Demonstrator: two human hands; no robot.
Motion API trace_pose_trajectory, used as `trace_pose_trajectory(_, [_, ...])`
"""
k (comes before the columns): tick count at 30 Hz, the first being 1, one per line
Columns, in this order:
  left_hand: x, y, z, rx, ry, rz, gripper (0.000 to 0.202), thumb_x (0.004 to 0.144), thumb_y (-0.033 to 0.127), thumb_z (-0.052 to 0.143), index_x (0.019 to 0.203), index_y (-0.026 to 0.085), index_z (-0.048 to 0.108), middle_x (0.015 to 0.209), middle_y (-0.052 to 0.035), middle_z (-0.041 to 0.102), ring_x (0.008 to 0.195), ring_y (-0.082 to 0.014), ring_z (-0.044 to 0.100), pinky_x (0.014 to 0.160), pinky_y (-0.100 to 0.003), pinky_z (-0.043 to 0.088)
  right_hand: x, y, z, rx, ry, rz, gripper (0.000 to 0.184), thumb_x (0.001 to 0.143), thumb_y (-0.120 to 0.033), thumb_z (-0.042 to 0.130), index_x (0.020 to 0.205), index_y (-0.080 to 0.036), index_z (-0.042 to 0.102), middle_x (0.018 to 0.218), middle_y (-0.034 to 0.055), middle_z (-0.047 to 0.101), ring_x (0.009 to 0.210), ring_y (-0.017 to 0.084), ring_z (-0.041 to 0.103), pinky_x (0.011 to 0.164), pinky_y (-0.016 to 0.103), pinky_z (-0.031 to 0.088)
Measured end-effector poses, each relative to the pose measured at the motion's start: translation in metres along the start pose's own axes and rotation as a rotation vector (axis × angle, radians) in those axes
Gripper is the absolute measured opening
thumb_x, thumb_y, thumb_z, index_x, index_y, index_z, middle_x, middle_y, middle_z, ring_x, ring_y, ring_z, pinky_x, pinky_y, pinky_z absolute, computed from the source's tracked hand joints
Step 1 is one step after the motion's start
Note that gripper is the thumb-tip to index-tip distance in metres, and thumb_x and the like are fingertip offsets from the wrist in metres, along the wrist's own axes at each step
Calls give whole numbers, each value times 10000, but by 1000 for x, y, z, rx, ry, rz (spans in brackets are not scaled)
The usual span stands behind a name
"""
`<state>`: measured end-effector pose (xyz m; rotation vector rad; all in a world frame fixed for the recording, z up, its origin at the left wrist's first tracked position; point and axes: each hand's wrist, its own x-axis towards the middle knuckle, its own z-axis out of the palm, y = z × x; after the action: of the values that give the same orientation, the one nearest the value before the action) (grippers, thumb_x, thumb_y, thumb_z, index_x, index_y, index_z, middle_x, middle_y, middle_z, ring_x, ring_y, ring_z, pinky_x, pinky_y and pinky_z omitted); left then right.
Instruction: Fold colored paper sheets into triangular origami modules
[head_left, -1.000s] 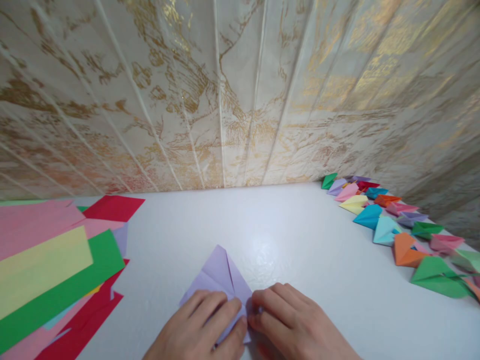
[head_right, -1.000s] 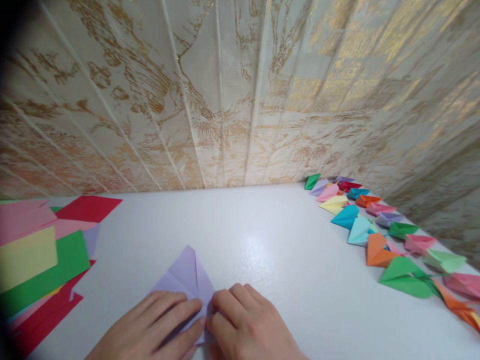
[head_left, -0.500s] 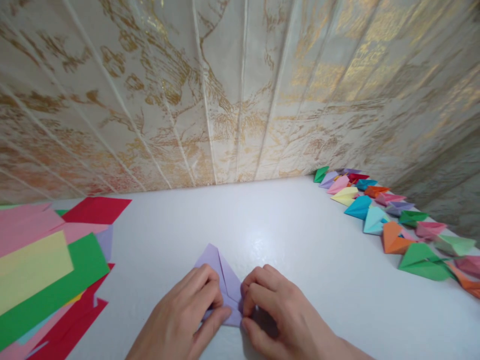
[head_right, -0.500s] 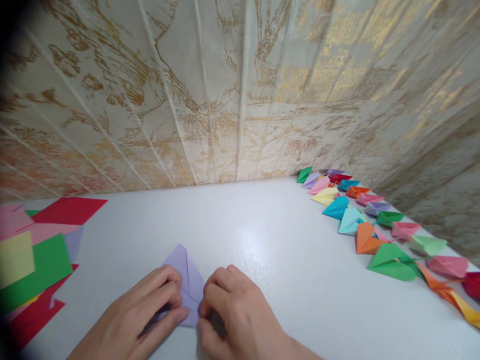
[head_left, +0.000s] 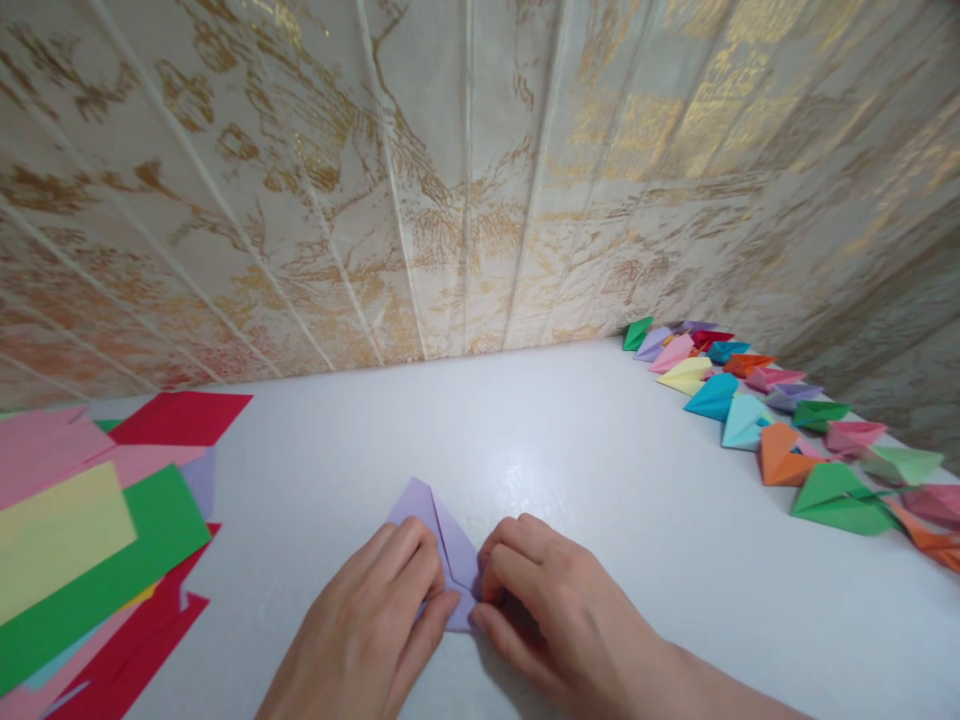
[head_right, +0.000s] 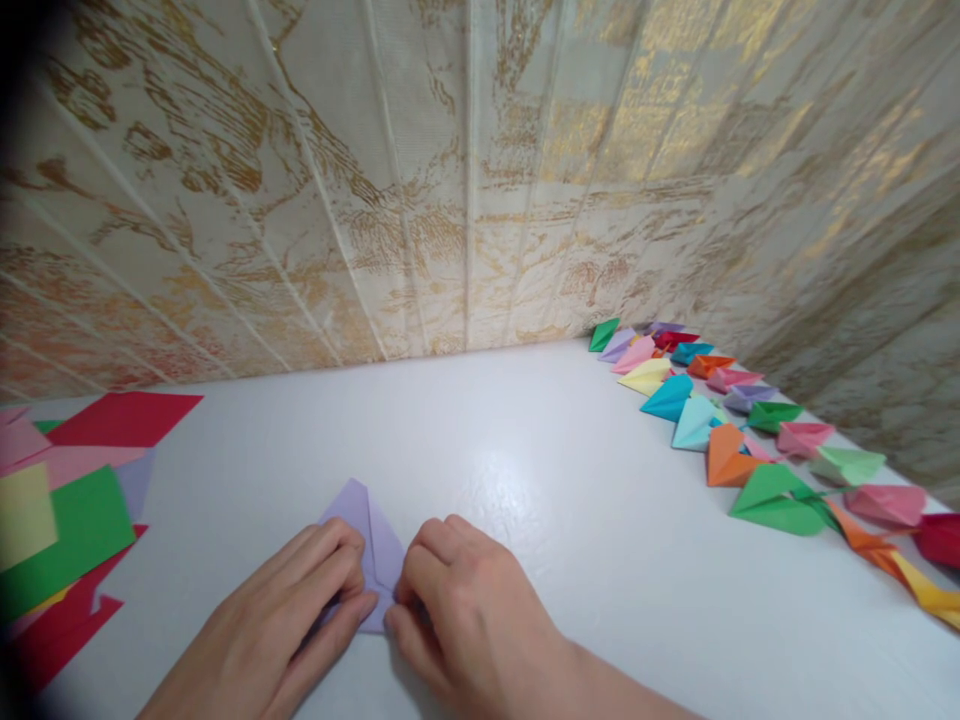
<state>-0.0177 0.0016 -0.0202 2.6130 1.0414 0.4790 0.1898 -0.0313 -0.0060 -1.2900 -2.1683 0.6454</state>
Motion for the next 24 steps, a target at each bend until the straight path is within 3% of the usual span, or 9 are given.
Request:
trace_pose_trajectory(10, [1, 0, 6, 97, 12, -23, 137, 1003, 219, 420, 948, 235, 544, 913, -9, 581, 840, -239, 600, 742, -406, 525, 3, 3, 7, -142, 36, -70, 168, 781, -21, 620, 745, -175, 563, 773, 28, 590, 703, 162, 543, 622, 251, 424])
trace_pose_trajectory(18, [1, 2, 6, 139, 48, 7, 142, 991, 199, 420, 905, 236, 526, 860, -3, 578, 787, -232, 608, 692, -387, 518, -3, 0, -7, -30, 0, -52, 74, 849, -93, 612, 866, -163, 595, 832, 38, 614, 741, 162, 547, 669, 256, 430])
trace_pose_trajectory(24, [5, 5, 7, 193, 103, 44, 136, 946, 153, 441, 849, 227, 501, 799, -9, 557, 711, -234, 603, 610, -371, 514, -9, 4, -11, 24, -26, -132, 183, 852, -11, 542, 911, -172, 606, 930, 60, 649, 823, 170, 560, 744, 260, 449])
